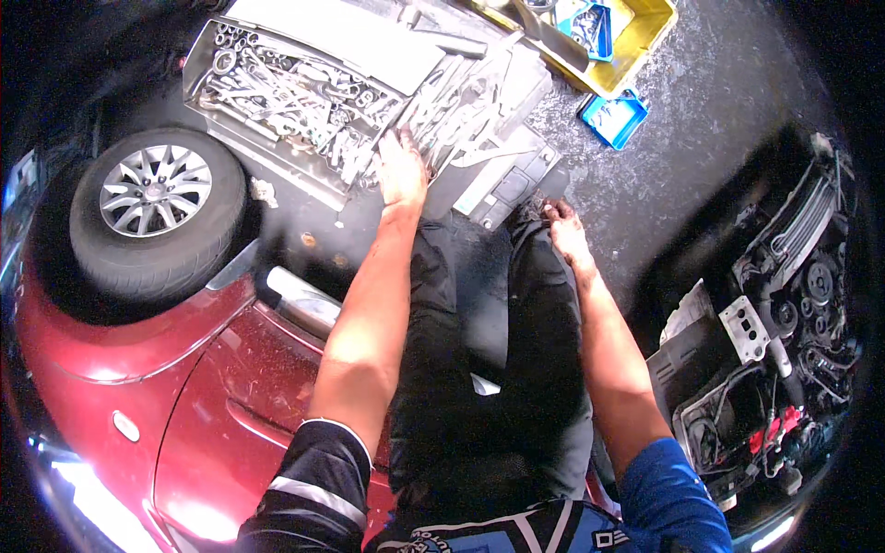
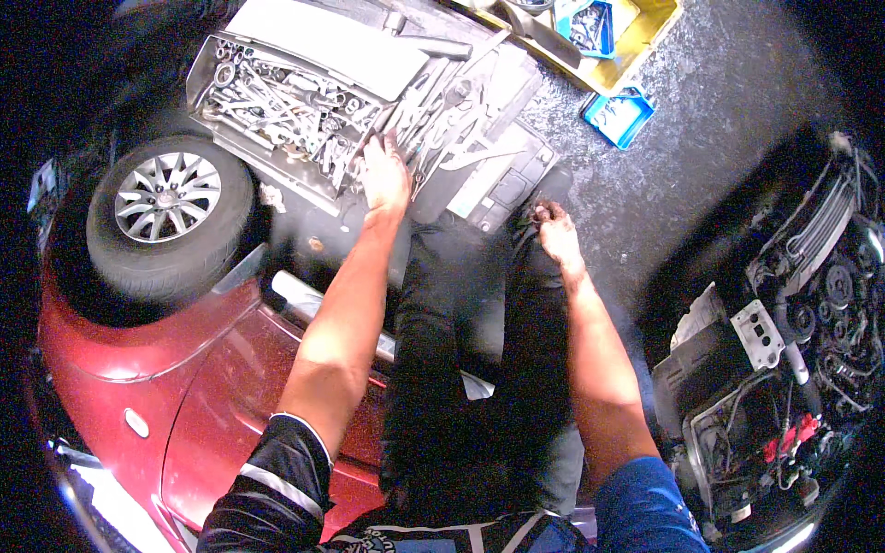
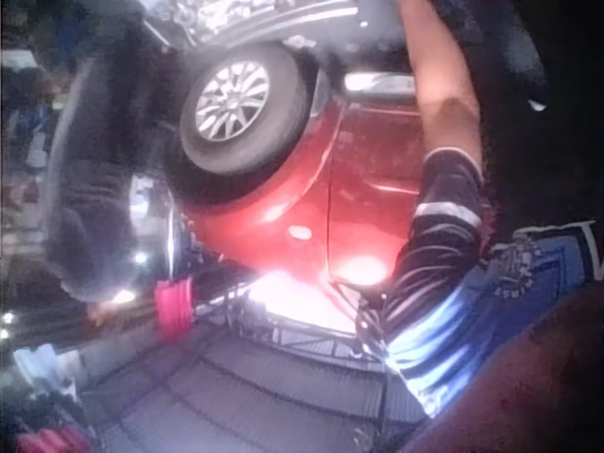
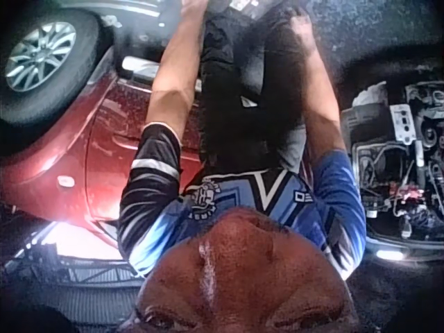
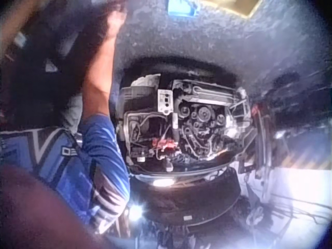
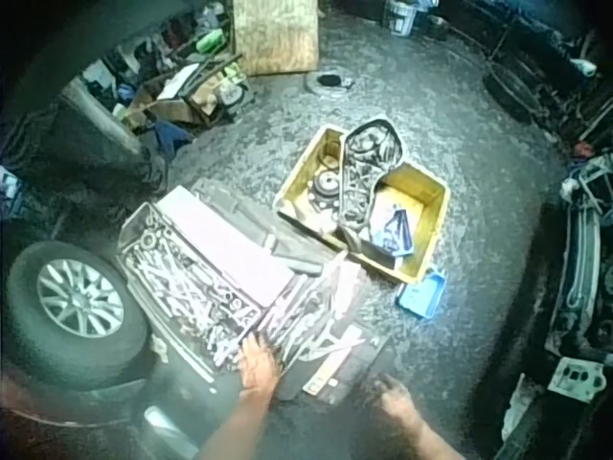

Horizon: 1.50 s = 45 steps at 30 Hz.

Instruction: The person works on a car engine by using their hands to reach into the engine compartment, moving cables and components aside, and then moves to a tray of tools to handle various wrenches and sockets.

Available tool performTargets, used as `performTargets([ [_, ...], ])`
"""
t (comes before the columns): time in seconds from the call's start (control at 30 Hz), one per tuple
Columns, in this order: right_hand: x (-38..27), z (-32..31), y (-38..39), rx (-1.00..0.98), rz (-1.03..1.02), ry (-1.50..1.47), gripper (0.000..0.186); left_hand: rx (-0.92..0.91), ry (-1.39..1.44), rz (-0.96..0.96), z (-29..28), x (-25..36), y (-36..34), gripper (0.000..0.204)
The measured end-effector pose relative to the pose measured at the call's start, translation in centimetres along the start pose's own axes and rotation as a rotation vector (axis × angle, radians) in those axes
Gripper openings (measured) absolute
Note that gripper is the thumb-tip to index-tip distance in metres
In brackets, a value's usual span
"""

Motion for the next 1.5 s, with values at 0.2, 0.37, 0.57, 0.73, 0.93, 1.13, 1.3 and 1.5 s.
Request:
performTargets([
  [0.2,6.3,-1.3,-0.8,0.075,-0.038,0.020,0.038,-0.030,0.014,0.021,0.1,-0.7,-0.3,0.054],
  [0.37,7.9,-1.9,-1.3,0.075,-0.052,0.000,0.037,-0.006,0.168,-0.016,0.1,-1.6,0.9,0.051],
  [0.57,5.4,-1.2,-1.4,0.090,-0.017,0.000,0.037,0.183,0.270,-0.017,-0.8,-2.7,3.6,0.050],
  [0.73,1.1,1.7,-1.6,-0.006,-0.204,0.034,0.043,0.159,0.320,-0.087,-1.7,-3.2,7.5,0.048],
  [0.93,-5.7,6.5,-1.8,-0.053,-0.214,-0.062,0.036,0.006,0.543,-0.330,0.1,-6.3,12.8,0.047],
  [1.13,-8.6,8.5,-1.1,-0.093,-0.145,-0.137,0.035,-0.199,0.437,-0.284,5.0,-10.4,17.5,0.048],
  [1.3,-5.4,6.8,0.0,-0.147,-0.073,0.046,0.038,-0.600,0.574,-0.453,6.8,-11.3,18.0,0.052],
  [1.5,0.3,4.3,-0.3,-0.070,-0.137,0.199,0.043,-0.407,0.743,-0.369,7.9,-13.9,17.5,0.042],
])
Point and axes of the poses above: each hand's wrist, its own y-axis away from the middle knuckle, its own z-axis out of the palm, x = y × z, the point moved 5 cm from there along -y, towards the middle knuckle, and after that the axes turned 6 degrees about -z, right-handed, at the moved point
